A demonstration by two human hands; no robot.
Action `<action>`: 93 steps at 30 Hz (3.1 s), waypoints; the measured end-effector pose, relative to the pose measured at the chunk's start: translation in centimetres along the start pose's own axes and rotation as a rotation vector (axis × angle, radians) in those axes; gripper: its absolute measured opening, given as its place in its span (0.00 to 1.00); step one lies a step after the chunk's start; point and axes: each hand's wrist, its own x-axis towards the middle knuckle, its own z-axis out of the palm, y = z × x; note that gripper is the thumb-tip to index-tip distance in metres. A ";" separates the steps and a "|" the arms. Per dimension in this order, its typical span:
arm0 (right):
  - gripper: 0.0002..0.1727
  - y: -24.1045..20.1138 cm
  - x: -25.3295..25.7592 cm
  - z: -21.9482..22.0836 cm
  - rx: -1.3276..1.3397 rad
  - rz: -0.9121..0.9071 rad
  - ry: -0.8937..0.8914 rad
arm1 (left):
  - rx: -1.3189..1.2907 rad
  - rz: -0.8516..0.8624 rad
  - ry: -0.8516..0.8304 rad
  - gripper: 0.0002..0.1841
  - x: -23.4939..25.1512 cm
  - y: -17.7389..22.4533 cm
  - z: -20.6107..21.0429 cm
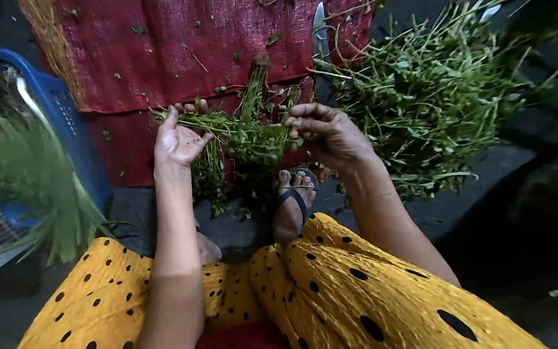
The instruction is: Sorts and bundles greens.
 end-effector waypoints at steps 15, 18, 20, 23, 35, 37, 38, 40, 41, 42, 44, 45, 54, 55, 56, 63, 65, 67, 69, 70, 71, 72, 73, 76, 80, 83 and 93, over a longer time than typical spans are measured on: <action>0.21 3.5 -2.4 4.8 -1.208 -1.013 0.085 | -0.069 -0.004 0.123 0.25 -0.3 -0.4 0.8; 0.10 4.5 -1.6 5.6 -1.178 -1.022 0.056 | -0.038 0.015 0.158 0.24 -0.6 -0.4 1.4; 0.10 4.1 -1.9 5.7 -1.061 -0.914 -0.032 | 0.110 0.097 0.226 0.22 -1.2 -0.3 1.9; 0.12 2.9 -2.6 5.1 -0.825 -0.679 -0.159 | 0.539 0.454 0.284 0.26 -1.6 -0.9 2.7; 0.29 -10.7 -2.1 3.9 -0.916 -0.597 -0.108 | 1.317 0.186 -0.713 0.24 -5.1 -4.0 7.9; 0.28 -9.0 -1.9 6.2 -1.094 -0.452 -0.294 | 1.363 0.128 -0.711 0.18 -6.9 -4.1 8.2; 0.29 -8.0 -1.7 6.9 -1.183 -0.390 -0.382 | 1.378 0.091 -0.686 0.16 -7.6 -3.9 8.0; 0.30 -7.5 -1.5 7.3 -1.265 -0.365 -0.420 | 1.364 0.114 -0.724 0.16 -7.3 -3.7 7.3; 0.29 -7.6 -1.3 7.2 -1.250 -0.403 -0.370 | 1.326 0.167 -0.780 0.17 -6.6 -3.7 7.0; 0.30 -7.7 -0.9 7.2 -1.215 -0.456 -0.316 | 1.286 0.208 -0.821 0.18 -6.2 -3.6 6.8; 0.32 -7.4 -0.2 7.7 -1.134 -0.488 -0.322 | 1.246 0.220 -0.803 0.18 -6.4 -3.0 6.9; 0.34 -7.1 0.0 8.1 -1.074 -0.463 -0.365 | 1.238 0.199 -0.751 0.17 -6.7 -2.7 6.8; 0.21 -2.4 4.4 5.5 -0.804 -0.181 0.040 | 1.530 0.247 0.492 0.29 -5.6 8.5 -1.9; 0.21 -1.2 4.3 5.2 -0.855 -0.160 0.044 | 1.516 0.244 0.602 0.29 -4.9 8.7 -3.4; 0.21 -0.1 4.5 5.1 -0.914 -0.152 0.037 | 1.493 0.241 0.667 0.29 -4.0 8.4 -4.7; 0.14 5.7 5.3 8.7 -1.362 -0.359 -0.071 | 1.528 0.315 0.656 0.29 4.6 3.4 -9.9; 0.13 6.8 5.4 9.5 -1.460 -0.495 -0.102 | 1.579 0.402 0.731 0.39 4.8 3.1 -9.7; 0.13 7.5 5.8 10.2 -1.536 -0.632 -0.166 | 1.564 0.469 0.805 0.51 3.7 2.9 -8.9; 0.16 8.2 6.5 11.2 -1.602 -0.683 -0.238 | 1.533 0.570 0.818 0.44 2.5 2.2 -7.7; 0.19 8.5 6.9 11.6 -1.644 -0.671 -0.267 | 1.527 0.606 0.763 0.36 1.9 1.7 -7.1; 0.20 8.7 7.1 12.0 -1.688 -0.638 -0.283 | 1.533 0.590 0.672 0.30 1.6 1.0 -6.5; 0.21 8.9 7.3 12.1 -1.724 -0.602 -0.283 | 1.546 0.531 0.584 0.28 1.4 0.2 -6.0; 0.21 9.1 7.5 12.0 -1.742 -0.582 -0.274 | 1.551 0.465 0.518 0.29 1.4 -1.0 -5.6; 0.18 9.8 7.8 11.0 -1.726 -0.624 -0.239 | 1.576 0.363 0.484 0.29 1.8 -4.3 -5.5; 0.15 11.0 7.2 9.4 -1.657 -0.700 -0.184 | 1.648 0.463 0.475 0.26 2.1 -6.3 -7.4; 0.17 11.7 6.7 8.3 -1.646 -0.716 -0.173 | 1.704 0.582 0.497 0.21 2.9 -6.6 -7.7; 0.33 8.4 5.5 8.3 -1.461 -0.489 -0.292 | 0.970 0.321 0.321 0.20 2.8 -0.1 -10.0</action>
